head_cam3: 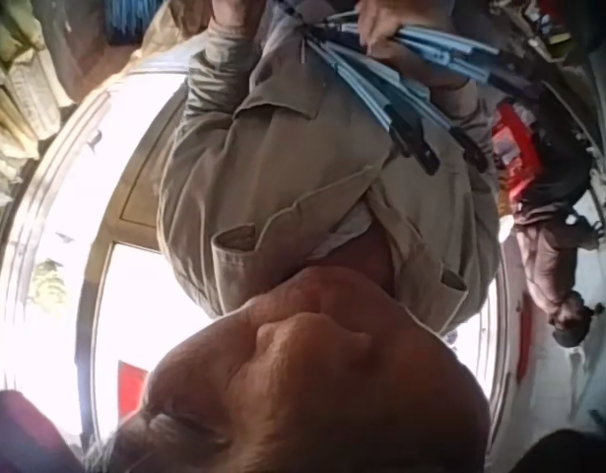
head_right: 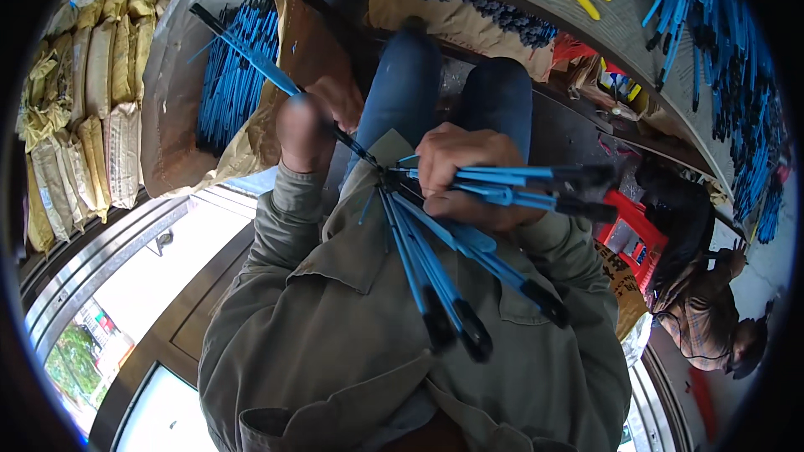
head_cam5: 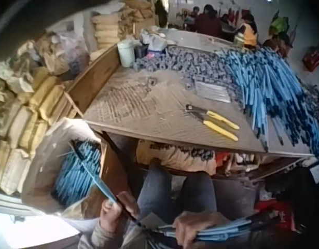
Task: The person assembles small blue components into a circular hub using pliers.
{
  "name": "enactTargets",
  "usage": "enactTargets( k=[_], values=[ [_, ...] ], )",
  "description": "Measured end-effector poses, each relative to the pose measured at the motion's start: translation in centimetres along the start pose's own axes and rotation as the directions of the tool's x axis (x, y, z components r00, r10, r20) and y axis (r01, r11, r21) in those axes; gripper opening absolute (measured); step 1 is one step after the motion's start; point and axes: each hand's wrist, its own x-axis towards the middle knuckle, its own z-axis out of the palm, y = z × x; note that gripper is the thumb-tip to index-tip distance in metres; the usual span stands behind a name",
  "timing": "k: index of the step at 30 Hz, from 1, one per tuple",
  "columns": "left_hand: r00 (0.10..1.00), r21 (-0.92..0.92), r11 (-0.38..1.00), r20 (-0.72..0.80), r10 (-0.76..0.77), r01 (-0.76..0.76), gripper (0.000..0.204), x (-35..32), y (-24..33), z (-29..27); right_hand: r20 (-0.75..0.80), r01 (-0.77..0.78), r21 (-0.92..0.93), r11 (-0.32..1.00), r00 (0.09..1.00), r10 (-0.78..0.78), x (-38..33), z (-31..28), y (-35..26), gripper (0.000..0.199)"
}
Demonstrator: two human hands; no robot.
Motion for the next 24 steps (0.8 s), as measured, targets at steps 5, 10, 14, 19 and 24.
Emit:
enactTargets(
  k=[5, 10, 14, 19, 24],
  values=[
    [0.998, 0.005, 0.999, -0.045, -0.049, 0.05, 0.01, -0.4, 0.7, -0.8, 0.017, 0.029, -0.009, 1.0, 0.999, -0.029, 0.1, 0.7, -0.1, 0.018],
    [0.991, 0.473, 0.879, 0.077, -0.106, 0.057, 0.015, -0.3, 1.8, 4.1, -0.282, -0.159, -0.02, 0.987, 0.948, 0.147, 1.2, 1.7, 0.3, 0.016],
    [0.996, 0.459, 0.884, -0.004, -0.094, 0.086, 0.02, -0.4, 1.0, 5.1, -0.429, -0.127, -0.027, 0.992, 0.897, 0.103, 1.2, 2.6, 1.0, 0.014],
    [0.999, 0.461, 0.887, -0.027, 0.047, -0.029, 0.02, -1.0, -0.1, 5.1, -0.502, -0.073, -0.02, 0.997, 0.864, 0.053, 1.1, 3.3, 0.9, 0.015],
    [0.995, 0.589, 0.806, -0.03, 0.096, -0.06, 0.021, -1.4, 0.0, 5.1, -0.551, -0.053, -0.033, 0.998, 0.834, 0.026, 1.0, 3.8, 1.2, 0.016]
  ],
)
